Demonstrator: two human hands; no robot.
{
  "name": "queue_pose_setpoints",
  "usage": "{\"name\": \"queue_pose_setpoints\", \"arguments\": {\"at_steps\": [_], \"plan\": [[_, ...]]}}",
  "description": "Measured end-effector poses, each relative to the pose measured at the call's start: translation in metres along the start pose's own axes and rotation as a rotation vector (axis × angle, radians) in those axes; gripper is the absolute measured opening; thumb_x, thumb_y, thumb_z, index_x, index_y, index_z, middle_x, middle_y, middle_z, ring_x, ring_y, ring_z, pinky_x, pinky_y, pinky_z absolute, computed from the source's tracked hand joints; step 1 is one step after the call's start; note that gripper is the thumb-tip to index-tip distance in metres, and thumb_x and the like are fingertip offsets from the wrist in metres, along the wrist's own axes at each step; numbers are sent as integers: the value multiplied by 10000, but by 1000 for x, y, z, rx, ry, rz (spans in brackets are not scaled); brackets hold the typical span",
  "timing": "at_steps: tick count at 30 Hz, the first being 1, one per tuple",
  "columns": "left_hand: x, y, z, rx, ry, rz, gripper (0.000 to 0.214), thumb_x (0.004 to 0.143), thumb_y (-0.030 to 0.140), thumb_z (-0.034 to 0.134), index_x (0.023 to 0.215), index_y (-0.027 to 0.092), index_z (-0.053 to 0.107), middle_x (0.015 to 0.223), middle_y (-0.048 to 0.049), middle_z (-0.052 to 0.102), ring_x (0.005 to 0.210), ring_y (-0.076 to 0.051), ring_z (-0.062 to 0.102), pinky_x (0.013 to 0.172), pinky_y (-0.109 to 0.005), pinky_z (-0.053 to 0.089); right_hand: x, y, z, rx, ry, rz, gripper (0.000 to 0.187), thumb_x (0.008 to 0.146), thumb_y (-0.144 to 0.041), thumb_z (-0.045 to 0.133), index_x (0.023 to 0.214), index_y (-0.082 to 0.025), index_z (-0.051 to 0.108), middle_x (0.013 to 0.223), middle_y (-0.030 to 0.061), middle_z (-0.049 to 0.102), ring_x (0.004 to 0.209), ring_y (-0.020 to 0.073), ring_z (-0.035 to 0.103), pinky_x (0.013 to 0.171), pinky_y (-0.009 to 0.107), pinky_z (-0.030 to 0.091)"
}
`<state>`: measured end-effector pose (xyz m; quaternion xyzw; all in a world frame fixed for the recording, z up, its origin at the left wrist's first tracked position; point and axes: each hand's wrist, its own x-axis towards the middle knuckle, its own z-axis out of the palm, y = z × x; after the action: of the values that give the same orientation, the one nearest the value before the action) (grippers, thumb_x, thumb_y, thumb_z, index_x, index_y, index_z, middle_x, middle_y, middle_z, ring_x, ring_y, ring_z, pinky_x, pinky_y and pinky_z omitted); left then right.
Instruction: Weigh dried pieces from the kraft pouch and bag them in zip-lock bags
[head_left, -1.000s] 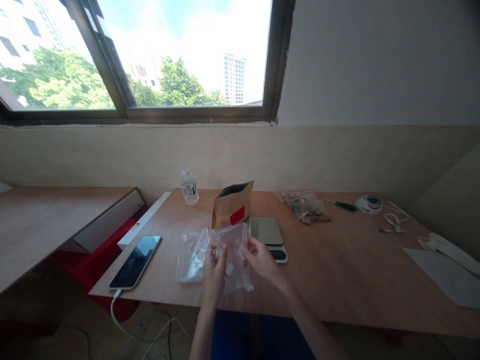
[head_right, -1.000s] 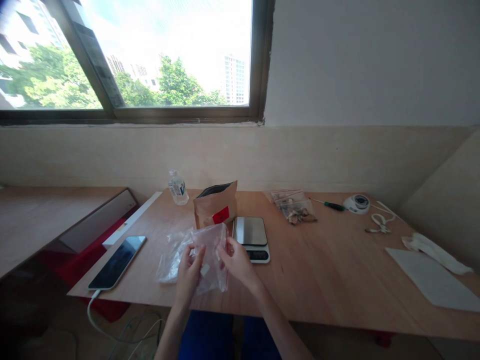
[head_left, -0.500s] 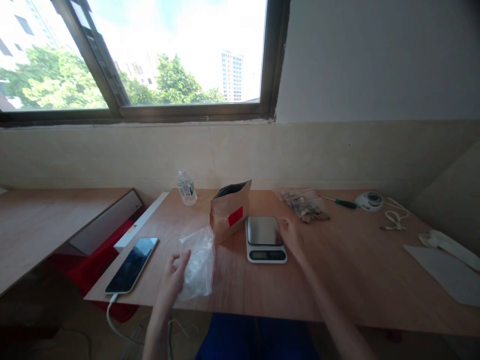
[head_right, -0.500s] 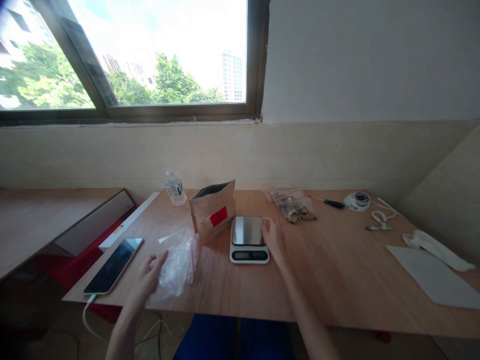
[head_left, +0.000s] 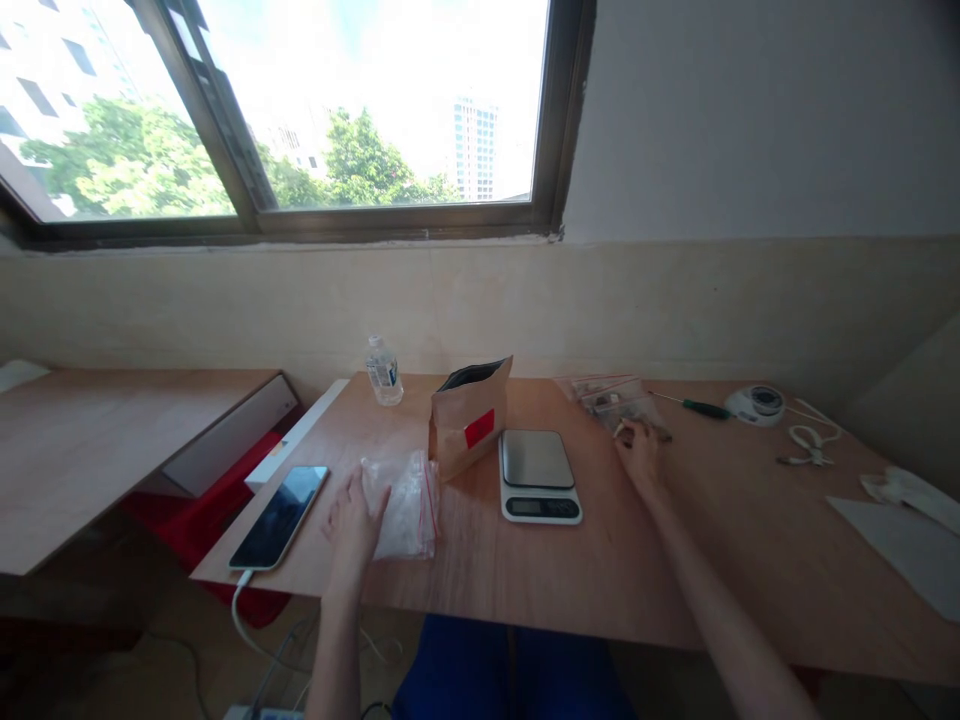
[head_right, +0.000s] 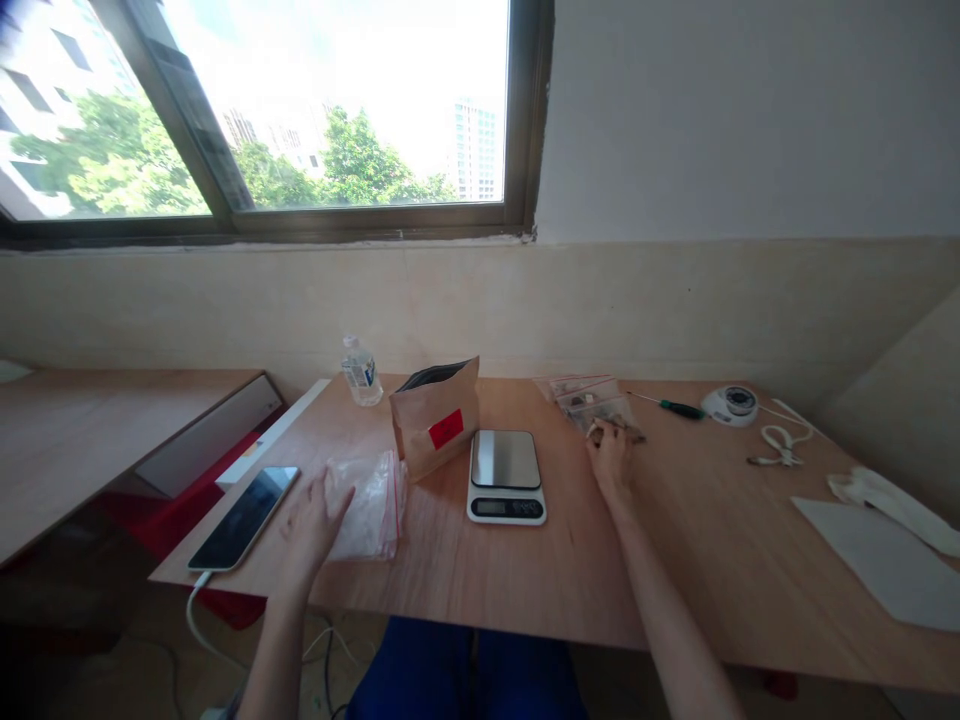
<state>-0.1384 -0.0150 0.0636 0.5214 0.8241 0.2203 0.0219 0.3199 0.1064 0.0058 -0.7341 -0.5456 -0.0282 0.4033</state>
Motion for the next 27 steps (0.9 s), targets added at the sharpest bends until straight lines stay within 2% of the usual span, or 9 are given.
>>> {"name": "queue_pose_setpoints", "arguments": {"at_steps": [3,6,8,11,16,19,22,24,27], "plan": [[1,6,17,21,74,34,690,875,473,361,1421,66,247,1393,-275,360,1250,-405,379,939,-607,332,-5,-9,-11,80,26,25,259,673,-234,524,892,-128,611,897,147,621,886,254,551,795,377,425],[-3,16,39,71,227,29,767,874,435,382,1448,22,84,1479,-305,128,1365,-415,137,989,-617,265,-19,-30,-31,329,67,155,282,648,-329,571,859,-146,606,862,119,639,775,222,581,720,360,453],[-6,20,54,117,213,109,646,897,341,349,1452,76,150,1505,-266,62,1388,-384,33,1027,-611,200,-33,-49,-49,470,99,262,331,617,-382,615,859,-157,606,864,101,646,727,204,584,682,347,463],[-6,19,71,179,135,179,529,923,258,255,1429,103,266,1510,-229,112,1396,-334,65,1064,-576,157,-60,-77,-83,721,126,419,369,619,-419,634,888,-168,608,862,68,644,695,179,594,600,296,475],[6,14,81,201,57,124,613,907,367,311,1386,-16,310,1449,-311,217,1358,-397,186,1056,-584,177,-106,-105,-130,1045,146,536,267,654,-337,638,869,-179,633,851,18,647,709,147,600,572,236,489],[9,26,69,112,81,54,632,903,390,297,1387,-17,300,1449,-323,202,1360,-411,164,1024,-635,178,-122,-112,-141,1137,88,556,218,667,-344,636,814,-183,653,824,13,661,695,142,601,564,225,487],[-3,54,39,-63,237,13,635,908,392,294,1411,8,245,1487,-298,98,1371,-414,107,1018,-652,154,-127,-118,-140,1139,11,575,261,664,-371,638,847,-189,678,874,39,693,741,171,629,565,233,484],[-20,79,14,-306,251,76,550,914,366,297,1364,59,366,1457,-254,264,1340,-370,252,1032,-586,221,-128,-123,-136,1120,-48,581,290,669,-401,623,855,-189,690,907,59,707,776,200,646,568,249,484],[-53,114,-18,-785,-131,371,402,921,375,317,1108,165,604,1105,-125,624,1028,-237,570,879,-368,441,-130,-135,-130,1081,-183,551,324,689,-454,598,852,-193,699,912,66,718,773,222,657,544,262,474]]}}
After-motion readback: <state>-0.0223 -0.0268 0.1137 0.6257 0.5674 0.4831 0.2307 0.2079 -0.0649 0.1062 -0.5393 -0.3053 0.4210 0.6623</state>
